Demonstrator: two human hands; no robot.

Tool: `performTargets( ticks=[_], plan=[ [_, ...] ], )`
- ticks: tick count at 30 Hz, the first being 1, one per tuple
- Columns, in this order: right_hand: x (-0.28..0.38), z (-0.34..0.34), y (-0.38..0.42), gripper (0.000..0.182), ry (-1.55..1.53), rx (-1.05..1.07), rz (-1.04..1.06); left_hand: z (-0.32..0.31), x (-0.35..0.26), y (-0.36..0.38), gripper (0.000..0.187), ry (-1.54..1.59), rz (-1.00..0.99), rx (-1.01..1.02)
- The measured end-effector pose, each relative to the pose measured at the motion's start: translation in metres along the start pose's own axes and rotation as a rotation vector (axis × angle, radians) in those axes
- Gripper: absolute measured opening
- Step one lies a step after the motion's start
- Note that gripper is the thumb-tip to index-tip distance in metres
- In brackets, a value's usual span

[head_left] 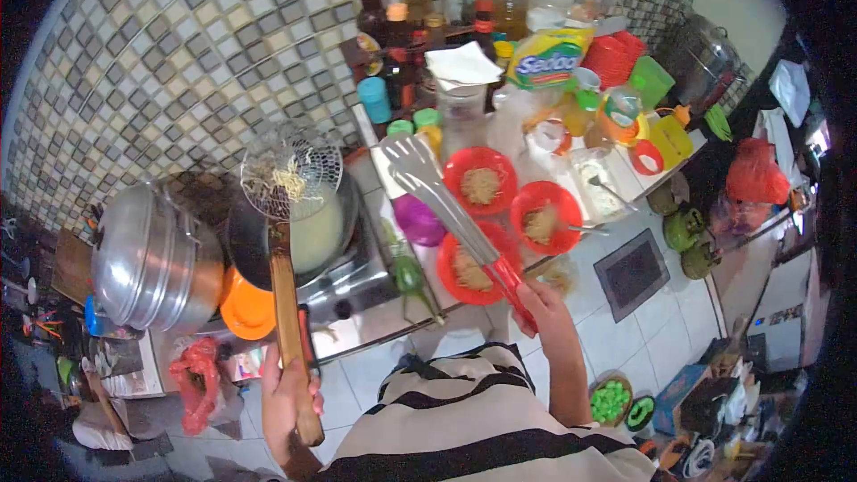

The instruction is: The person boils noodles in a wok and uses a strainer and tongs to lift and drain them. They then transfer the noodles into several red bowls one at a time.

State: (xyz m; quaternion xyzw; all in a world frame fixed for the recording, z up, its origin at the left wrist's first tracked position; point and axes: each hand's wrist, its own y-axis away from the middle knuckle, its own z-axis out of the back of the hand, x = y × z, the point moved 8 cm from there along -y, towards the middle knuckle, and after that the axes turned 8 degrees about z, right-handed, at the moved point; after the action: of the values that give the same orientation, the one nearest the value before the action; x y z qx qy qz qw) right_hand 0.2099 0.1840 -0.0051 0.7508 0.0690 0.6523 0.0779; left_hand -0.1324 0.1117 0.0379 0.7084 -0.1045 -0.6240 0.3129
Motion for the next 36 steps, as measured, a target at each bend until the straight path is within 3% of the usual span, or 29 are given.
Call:
performTargets(
  ticks=[6,8,10,12,14,16,18,21,24,26,36],
  plan=[
    [0.027,0.164,0.027,0.026,0.149,-0.123,0.074,-0.117,0.024,0.041,0.016,0.027,0.083,0.126],
    [0.034,0.201,0.038,0.026,0.181,-0.11,0.09,-0.155,0.035,0.052,0.017,-0.123,0.135,0.211],
    [0.037,0.237,0.049,0.026,0.316,-0.169,0.135,-0.179,0.057,0.051,0.017,-0.059,0.132,0.18],
    [0.039,0.26,0.054,0.025,0.456,-0.189,0.187,-0.211,0.076,0.046,0.015,-0.256,0.111,0.305],
    [0.052,0.272,0.061,0.023,0.812,-0.281,0.316,-0.226,0.097,0.039,0.013,-0.279,0.083,0.341],
    [0.048,0.275,0.06,0.022,0.847,-0.3,0.337,-0.238,0.11,0.034,0.013,-0.538,0.027,0.296],
    [0.035,0.279,0.055,0.022,0.879,-0.317,0.356,-0.249,0.115,0.035,0.015,-0.587,0.014,0.299],
    [0.031,0.268,0.052,0.028,1.117,-0.347,0.681,-0.259,0.119,0.035,0.018,-0.794,-0.05,0.238],
    [0.026,0.265,0.049,0.03,1.146,-0.396,0.749,-0.261,0.127,0.028,0.021,-0.935,-0.112,0.195],
    [0.019,0.264,0.044,0.031,1.194,-0.41,0.745,-0.261,0.128,0.026,0.023,-0.979,-0.29,0.15],
    [0.005,0.274,0.031,0.033,1.271,-0.407,0.796,-0.27,0.119,0.035,0.026,-1.056,-0.37,0.022]
  ],
)
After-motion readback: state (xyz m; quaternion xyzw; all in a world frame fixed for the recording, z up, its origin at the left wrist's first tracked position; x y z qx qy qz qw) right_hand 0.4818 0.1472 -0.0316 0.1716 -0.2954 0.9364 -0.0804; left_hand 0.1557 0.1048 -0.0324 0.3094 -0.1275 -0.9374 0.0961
